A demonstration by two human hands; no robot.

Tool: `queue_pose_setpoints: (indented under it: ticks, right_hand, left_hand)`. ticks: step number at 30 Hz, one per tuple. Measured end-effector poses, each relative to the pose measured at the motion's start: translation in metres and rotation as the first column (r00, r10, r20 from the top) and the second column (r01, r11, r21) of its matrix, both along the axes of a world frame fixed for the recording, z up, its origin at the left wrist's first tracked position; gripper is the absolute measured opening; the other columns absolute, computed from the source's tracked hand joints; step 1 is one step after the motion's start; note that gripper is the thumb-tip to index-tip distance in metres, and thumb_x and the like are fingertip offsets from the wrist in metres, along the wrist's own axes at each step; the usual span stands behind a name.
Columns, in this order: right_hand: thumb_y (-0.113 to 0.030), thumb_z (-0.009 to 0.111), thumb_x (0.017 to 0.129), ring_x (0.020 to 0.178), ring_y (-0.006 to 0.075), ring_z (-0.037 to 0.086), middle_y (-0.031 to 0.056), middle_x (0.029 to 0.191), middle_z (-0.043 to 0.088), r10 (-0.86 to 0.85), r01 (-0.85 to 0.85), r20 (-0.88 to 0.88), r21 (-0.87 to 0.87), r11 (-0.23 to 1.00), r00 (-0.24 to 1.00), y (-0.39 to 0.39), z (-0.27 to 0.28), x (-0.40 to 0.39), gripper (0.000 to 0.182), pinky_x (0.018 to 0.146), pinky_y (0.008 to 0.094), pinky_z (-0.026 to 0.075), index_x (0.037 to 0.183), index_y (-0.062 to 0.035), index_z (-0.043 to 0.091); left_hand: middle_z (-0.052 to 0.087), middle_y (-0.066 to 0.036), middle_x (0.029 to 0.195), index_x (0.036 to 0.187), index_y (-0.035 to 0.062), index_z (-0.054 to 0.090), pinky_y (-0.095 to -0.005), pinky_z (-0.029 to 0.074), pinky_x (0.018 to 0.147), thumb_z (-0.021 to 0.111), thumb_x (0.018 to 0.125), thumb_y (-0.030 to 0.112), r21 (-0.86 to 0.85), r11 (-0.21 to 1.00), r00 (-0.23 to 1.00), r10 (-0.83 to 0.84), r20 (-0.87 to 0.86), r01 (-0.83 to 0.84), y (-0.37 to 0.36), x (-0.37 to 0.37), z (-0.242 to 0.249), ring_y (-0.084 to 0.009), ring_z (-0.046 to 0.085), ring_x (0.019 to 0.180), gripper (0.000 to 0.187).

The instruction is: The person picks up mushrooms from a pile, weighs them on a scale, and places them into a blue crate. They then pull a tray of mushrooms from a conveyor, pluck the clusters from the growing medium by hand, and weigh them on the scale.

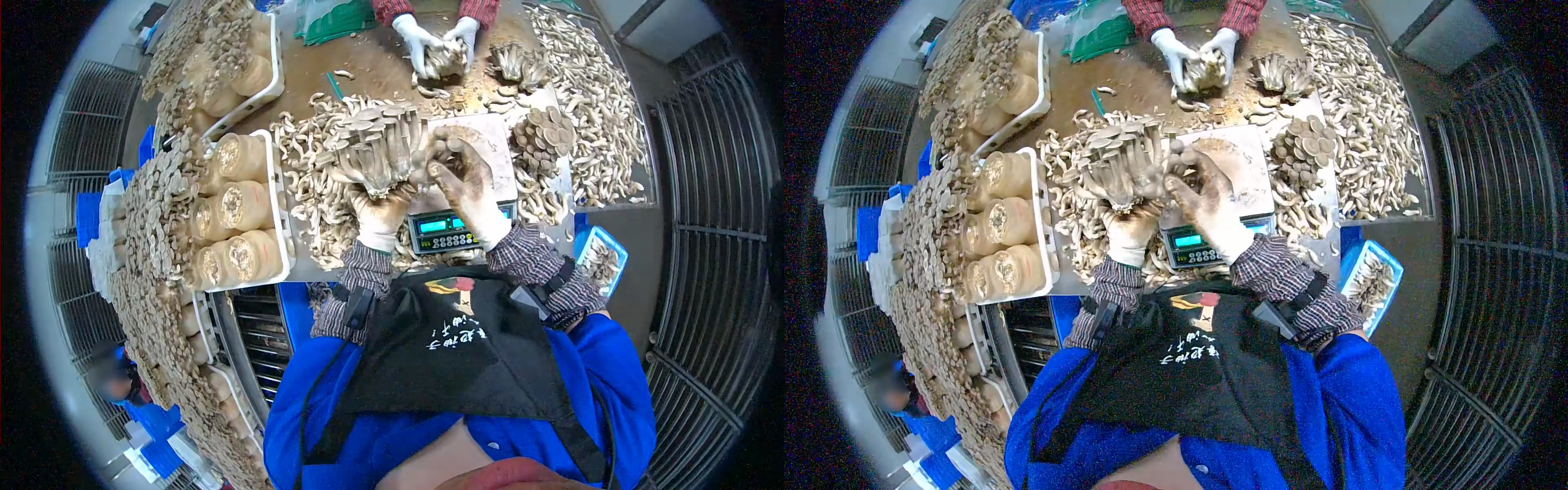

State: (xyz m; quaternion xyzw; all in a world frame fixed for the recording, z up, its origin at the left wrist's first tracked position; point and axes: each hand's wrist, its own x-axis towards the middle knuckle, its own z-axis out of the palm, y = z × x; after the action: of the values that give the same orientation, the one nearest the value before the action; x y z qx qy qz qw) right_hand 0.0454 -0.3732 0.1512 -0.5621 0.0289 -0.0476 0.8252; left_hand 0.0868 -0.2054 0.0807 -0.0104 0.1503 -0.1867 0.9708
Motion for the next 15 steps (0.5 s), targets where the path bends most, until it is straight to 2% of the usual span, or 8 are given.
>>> queue_pose_setpoints:
  ticks: [2,3,4,6,9,12,14,15]
  right_hand:
    - [-0.003,0.066,0.088,0.091,0.011,0.059,0.0051,0.106,0.062,-0.085,0.085,0.016,-0.057,0.995,0.996,0.011,0.005,0.001,0.037,0.082,0.0258,0.05,0.121,-0.0004,0.051]
    - [-0.006,0.07,0.085,0.088,0.0112,0.059,0.0049,0.102,0.063,-0.128,0.145,0.077,-0.305,0.941,0.989,0.013,0.017,0.002,0.04,0.079,0.0258,0.05,0.121,-0.0007,0.051]
    - [-0.008,0.073,0.083,0.085,0.0114,0.059,0.0047,0.099,0.063,-0.153,0.208,0.145,-0.529,0.823,0.977,0.016,0.025,0.003,0.044,0.076,0.0259,0.05,0.121,-0.0009,0.051]
    - [-0.012,0.077,0.079,0.081,0.0118,0.058,0.0065,0.095,0.064,-0.205,0.22,0.088,-0.532,0.818,0.975,0.023,0.023,0.005,0.046,0.073,0.0266,0.049,0.117,-0.0011,0.053]
    - [-0.013,0.077,0.08,0.081,0.012,0.057,0.0074,0.097,0.064,-0.28,0.325,0.166,-0.451,0.831,0.945,0.029,0.011,0.01,0.04,0.072,0.0268,0.048,0.112,-0.0011,0.056]
    - [-0.012,0.075,0.082,0.082,0.0122,0.057,0.0071,0.098,0.063,-0.236,0.231,0.057,-0.511,0.828,0.97,0.025,0.009,0.014,0.04,0.072,0.0261,0.048,0.114,-0.0011,0.055]
    - [-0.009,0.071,0.086,0.083,0.0127,0.057,0.0082,0.104,0.062,-0.209,0.206,0.04,-0.422,0.883,0.977,0.029,0.014,0.013,0.036,0.073,0.0263,0.048,0.116,-0.0002,0.054]
    - [-0.007,0.069,0.087,0.085,0.0126,0.058,0.0088,0.106,0.062,-0.219,0.207,0.009,-0.365,0.908,0.976,0.03,0.011,0.014,0.035,0.075,0.0262,0.049,0.118,0.0002,0.054]
  left_hand:
    - [0.044,-0.008,0.147,0.143,0.0159,0.044,-0.0483,0.025,0.117,0.041,0.092,0.057,-0.099,0.988,0.979,-0.101,0.177,0.12,0.003,-0.004,-0.008,-0.0264,0.042,0.134,0.066]
    - [0.046,-0.008,0.145,0.144,0.0163,0.041,-0.0519,0.028,0.114,0.037,0.095,0.057,-0.006,0.991,0.969,-0.132,0.209,0.136,0.003,-0.005,-0.006,-0.0288,0.043,0.132,0.064]
    - [0.045,-0.008,0.145,0.145,0.0167,0.04,-0.0543,0.03,0.113,0.038,0.095,0.055,0.144,0.983,0.991,-0.123,0.048,0.115,0.001,-0.006,-0.005,-0.0303,0.043,0.132,0.063]
    - [0.044,-0.008,0.147,0.145,0.0168,0.04,-0.0548,0.028,0.113,0.039,0.096,0.054,0.19,0.971,0.97,-0.177,0.168,0.144,-0.005,-0.006,0.006,-0.0312,0.042,0.133,0.062]
    - [0.043,-0.008,0.148,0.145,0.0163,0.042,-0.0538,0.027,0.114,0.042,0.094,0.053,0.086,0.99,0.983,-0.121,0.139,0.109,-0.01,-0.003,0.011,-0.0311,0.042,0.133,0.062]
    - [0.043,-0.007,0.148,0.144,0.0165,0.042,-0.0524,0.025,0.115,0.044,0.093,0.054,-0.012,0.993,0.99,-0.112,0.085,0.113,-0.008,0.0,0.014,-0.0299,0.041,0.134,0.063]
    - [0.044,-0.007,0.148,0.144,0.017,0.043,-0.052,0.025,0.115,0.044,0.093,0.056,-0.068,0.995,0.994,-0.07,0.079,0.075,-0.005,0.003,0.012,-0.0294,0.04,0.135,0.065]
    - [0.038,-0.007,0.151,0.147,0.0166,0.038,-0.051,0.024,0.116,0.044,0.093,0.058,0.08,0.994,0.994,-0.081,0.071,0.075,-0.005,0.003,0.016,-0.028,0.036,0.138,0.069]
